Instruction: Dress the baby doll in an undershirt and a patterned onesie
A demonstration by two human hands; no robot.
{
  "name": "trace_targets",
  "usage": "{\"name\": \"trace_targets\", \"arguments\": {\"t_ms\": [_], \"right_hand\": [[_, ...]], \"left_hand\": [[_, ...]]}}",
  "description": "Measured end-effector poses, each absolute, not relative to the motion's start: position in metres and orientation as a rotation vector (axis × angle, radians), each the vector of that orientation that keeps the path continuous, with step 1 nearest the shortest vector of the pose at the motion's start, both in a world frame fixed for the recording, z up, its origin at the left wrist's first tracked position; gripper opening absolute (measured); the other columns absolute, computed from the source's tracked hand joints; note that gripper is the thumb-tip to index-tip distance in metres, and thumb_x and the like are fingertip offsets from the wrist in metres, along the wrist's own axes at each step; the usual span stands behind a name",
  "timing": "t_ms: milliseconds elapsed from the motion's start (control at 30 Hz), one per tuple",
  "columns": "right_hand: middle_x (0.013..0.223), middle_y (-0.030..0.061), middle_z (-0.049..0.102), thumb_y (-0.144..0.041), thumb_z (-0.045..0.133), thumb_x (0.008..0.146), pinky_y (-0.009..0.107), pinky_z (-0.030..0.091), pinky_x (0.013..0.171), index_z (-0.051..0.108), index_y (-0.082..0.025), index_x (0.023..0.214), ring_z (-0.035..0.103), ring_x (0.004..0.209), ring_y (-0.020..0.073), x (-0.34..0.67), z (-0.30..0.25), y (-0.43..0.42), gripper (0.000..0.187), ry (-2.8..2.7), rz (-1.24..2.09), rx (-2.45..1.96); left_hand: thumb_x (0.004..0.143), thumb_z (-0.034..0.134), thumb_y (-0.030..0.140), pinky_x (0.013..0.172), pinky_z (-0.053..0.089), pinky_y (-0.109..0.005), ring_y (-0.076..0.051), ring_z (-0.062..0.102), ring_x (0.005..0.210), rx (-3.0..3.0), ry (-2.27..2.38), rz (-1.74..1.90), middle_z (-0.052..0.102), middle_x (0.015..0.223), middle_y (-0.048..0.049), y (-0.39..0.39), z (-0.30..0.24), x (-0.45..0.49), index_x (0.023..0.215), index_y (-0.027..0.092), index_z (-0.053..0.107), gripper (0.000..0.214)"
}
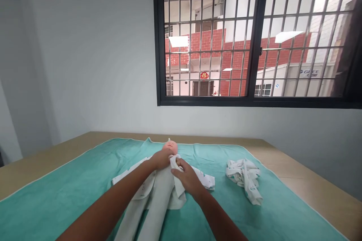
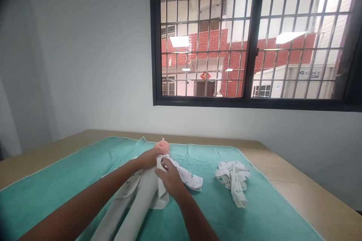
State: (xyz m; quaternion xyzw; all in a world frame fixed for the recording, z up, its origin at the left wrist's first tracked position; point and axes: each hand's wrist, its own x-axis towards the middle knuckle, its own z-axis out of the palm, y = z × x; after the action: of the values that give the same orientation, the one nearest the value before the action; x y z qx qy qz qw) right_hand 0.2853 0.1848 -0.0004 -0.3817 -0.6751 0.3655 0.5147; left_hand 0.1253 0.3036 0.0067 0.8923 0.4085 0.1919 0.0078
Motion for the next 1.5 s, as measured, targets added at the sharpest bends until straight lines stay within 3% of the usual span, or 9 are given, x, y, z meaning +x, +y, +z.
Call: {"name": "trace_targets", "arguments": {"t_ms": [133, 267, 400, 567, 767, 933, 1100, 1267, 1500], "right_hand": [[0.132, 0.0063, 0.050, -0.011, 0.051, 0.070, 0.039, 0.029, 0.105, 0.053, -0.020, 0.093, 0.038, 0.128, 0.0240, 0.257, -0.020, 0.163, 0.024, -1.937, 0.668, -0.909], [0.148, 0.0056, 0.034, -0.008, 0.051, 0.071, 0.051, 0.010, 0.114, 0.054, -0.020, 0.107, 0.016, 0.141, 0.0261, 0.244, -0.043, 0.149, 0.038, -2.175, 0.307, -0.970], [0.144, 0.0040, 0.043, -0.008, 0.046, 0.080, 0.052, 0.015, 0.114, 0.057, -0.022, 0.108, 0.024, 0.139, 0.0238, 0.241, -0.049, 0.143, 0.033, -2.205, 0.146, -0.964], [0.134, 0.0031, 0.053, -0.022, 0.036, 0.094, 0.044, 0.020, 0.116, 0.046, -0.027, 0.131, 0.043, 0.129, 0.0172, 0.235, -0.038, 0.140, 0.039, -2.088, 0.324, -0.880], [0.127, 0.0037, 0.059, -0.030, 0.035, 0.096, 0.039, 0.039, 0.104, 0.053, -0.027, 0.126, 0.051, 0.120, 0.0190, 0.241, -0.016, 0.141, 0.035, -1.841, 0.553, -0.983], [0.138, 0.0038, 0.050, -0.012, 0.045, 0.084, 0.044, 0.021, 0.114, 0.060, -0.023, 0.109, 0.039, 0.132, 0.0196, 0.259, -0.024, 0.122, 0.031, -2.258, 0.279, -0.960], [0.130, 0.0029, 0.057, -0.015, 0.045, 0.086, 0.043, 0.023, 0.113, 0.061, -0.025, 0.097, 0.048, 0.124, 0.0169, 0.268, -0.032, 0.099, 0.022, -2.336, 0.226, -0.917], [0.110, 0.0043, 0.067, -0.018, 0.046, 0.089, 0.038, 0.041, 0.100, 0.060, -0.027, 0.105, 0.058, 0.106, 0.0181, 0.295, -0.043, 0.102, 0.024, -2.172, 0.204, -0.876], [0.106, 0.0072, 0.063, -0.037, 0.048, 0.087, 0.036, 0.046, 0.083, 0.061, -0.026, 0.106, 0.059, 0.094, 0.0229, 0.445, -0.067, 0.139, 0.025, -1.712, -0.139, -1.682]], "left_hand": [[0.084, 0.044, 0.028, 0.098, 0.039, -0.038, -0.023, 0.053, 0.109, 2.551, 1.514, 0.896, 0.062, 0.112, -0.0072, 0.281, 0.001, 0.066, 0.110, 0.019, 0.059, 0.031], [0.082, 0.052, 0.039, 0.099, 0.040, -0.038, -0.024, 0.053, 0.113, 2.195, 1.536, 1.089, 0.057, 0.123, -0.0113, 0.233, -0.031, 0.026, 0.124, 0.016, 0.051, 0.048], [0.074, 0.062, 0.045, 0.111, 0.027, -0.040, -0.027, 0.039, 0.131, 1.880, 1.381, 1.104, 0.047, 0.138, -0.0114, 0.185, -0.057, 0.021, 0.128, 0.018, 0.050, 0.062], [0.074, 0.062, 0.043, 0.115, 0.019, -0.041, -0.027, 0.031, 0.137, 1.650, 1.343, 1.154, 0.035, 0.147, -0.0139, 0.172, -0.053, 0.044, 0.137, 0.012, 0.039, 0.074], [0.076, 0.061, 0.036, 0.110, 0.030, -0.038, -0.026, 0.036, 0.134, 1.479, 1.181, 1.204, 0.034, 0.148, -0.0106, 0.175, -0.044, 0.076, 0.139, 0.018, 0.035, 0.070], [0.082, 0.053, 0.045, 0.114, 0.022, -0.038, -0.024, 0.029, 0.137, 1.499, 1.163, 1.216, 0.033, 0.148, -0.0114, 0.172, -0.063, 0.082, 0.137, 0.015, 0.037, 0.064], [0.083, 0.048, 0.055, 0.099, 0.039, -0.037, -0.025, 0.051, 0.115, 1.587, 1.230, 1.238, 0.049, 0.131, -0.0107, 0.175, -0.074, 0.071, 0.129, 0.017, 0.047, 0.060], [0.080, 0.050, 0.056, 0.074, 0.047, -0.033, -0.020, 0.057, 0.078, 1.634, 1.303, 1.233, 0.060, 0.095, -0.0047, 0.173, -0.072, 0.063, 0.119, 0.018, 0.054, 0.054], [0.076, 0.052, 0.060, 0.064, 0.043, -0.030, -0.020, 0.054, 0.069, 1.799, 1.476, 1.136, 0.055, 0.078, -0.0005, 0.161, -0.061, 0.064, 0.111, 0.022, 0.055, 0.052]]}}
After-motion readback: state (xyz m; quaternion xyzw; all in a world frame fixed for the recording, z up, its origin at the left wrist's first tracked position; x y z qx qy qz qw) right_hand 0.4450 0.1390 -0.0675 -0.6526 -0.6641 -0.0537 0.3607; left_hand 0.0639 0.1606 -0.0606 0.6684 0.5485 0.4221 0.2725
